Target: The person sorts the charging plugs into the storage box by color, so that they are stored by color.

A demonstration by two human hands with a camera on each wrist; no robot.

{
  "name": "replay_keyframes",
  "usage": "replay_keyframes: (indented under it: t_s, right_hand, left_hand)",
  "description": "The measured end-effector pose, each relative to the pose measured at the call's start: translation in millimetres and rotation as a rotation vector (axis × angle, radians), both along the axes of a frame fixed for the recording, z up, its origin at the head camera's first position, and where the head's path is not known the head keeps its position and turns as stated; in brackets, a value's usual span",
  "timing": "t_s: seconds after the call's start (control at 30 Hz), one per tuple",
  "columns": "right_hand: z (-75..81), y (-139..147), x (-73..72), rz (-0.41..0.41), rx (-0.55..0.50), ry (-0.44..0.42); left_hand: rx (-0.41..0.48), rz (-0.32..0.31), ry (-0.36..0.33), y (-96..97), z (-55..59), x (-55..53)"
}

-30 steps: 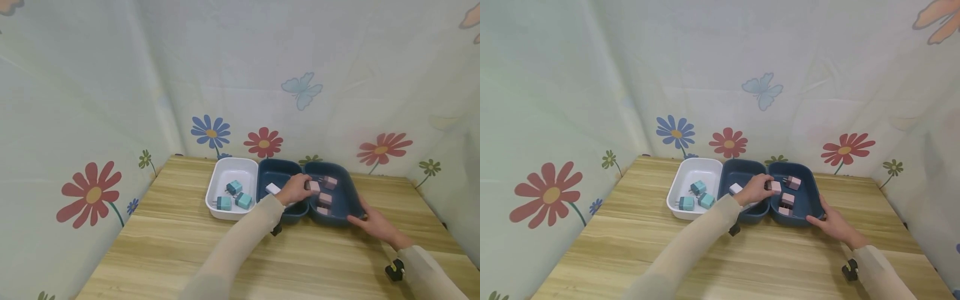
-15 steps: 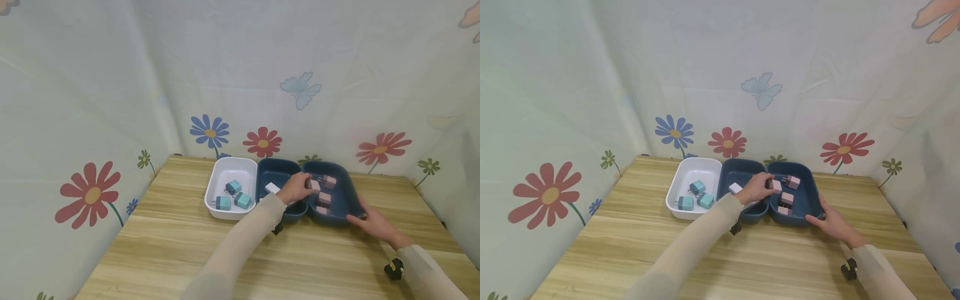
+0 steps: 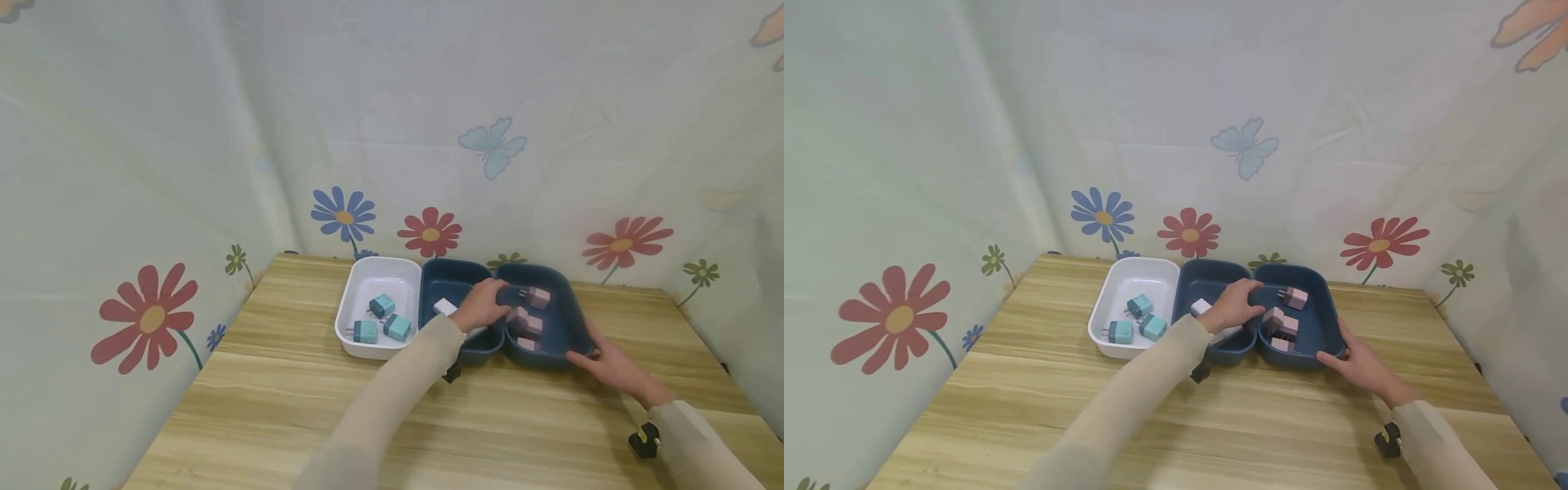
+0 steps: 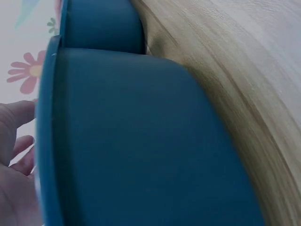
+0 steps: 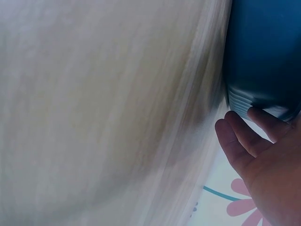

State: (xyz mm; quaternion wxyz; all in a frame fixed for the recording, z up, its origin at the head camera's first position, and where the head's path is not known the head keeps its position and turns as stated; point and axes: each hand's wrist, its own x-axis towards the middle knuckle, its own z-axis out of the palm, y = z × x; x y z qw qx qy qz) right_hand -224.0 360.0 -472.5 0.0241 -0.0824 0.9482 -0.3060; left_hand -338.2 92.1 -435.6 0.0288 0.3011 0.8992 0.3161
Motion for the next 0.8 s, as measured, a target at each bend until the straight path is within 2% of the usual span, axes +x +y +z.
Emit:
replay_keyframes:
  t_s: [0.2,0.4,0.8]
  right_hand:
    - [-0.9,-0.4,-0.7,0.000,0.009,0.007]
    - [-0.8,-1.3,-0.6,-0.008,0.023,0.007]
    - [3.5,-5.1,3.9,0.002,0.007,0.004]
  left_hand:
    - [0.074,-0.050,-0.037,-17.3,2.0,4.8]
    - [0.112,-0.091,-0.032,-36.9,1.7,11.6]
    - [0.118,-0.070,-0.110,-76.4,0.0,36.7]
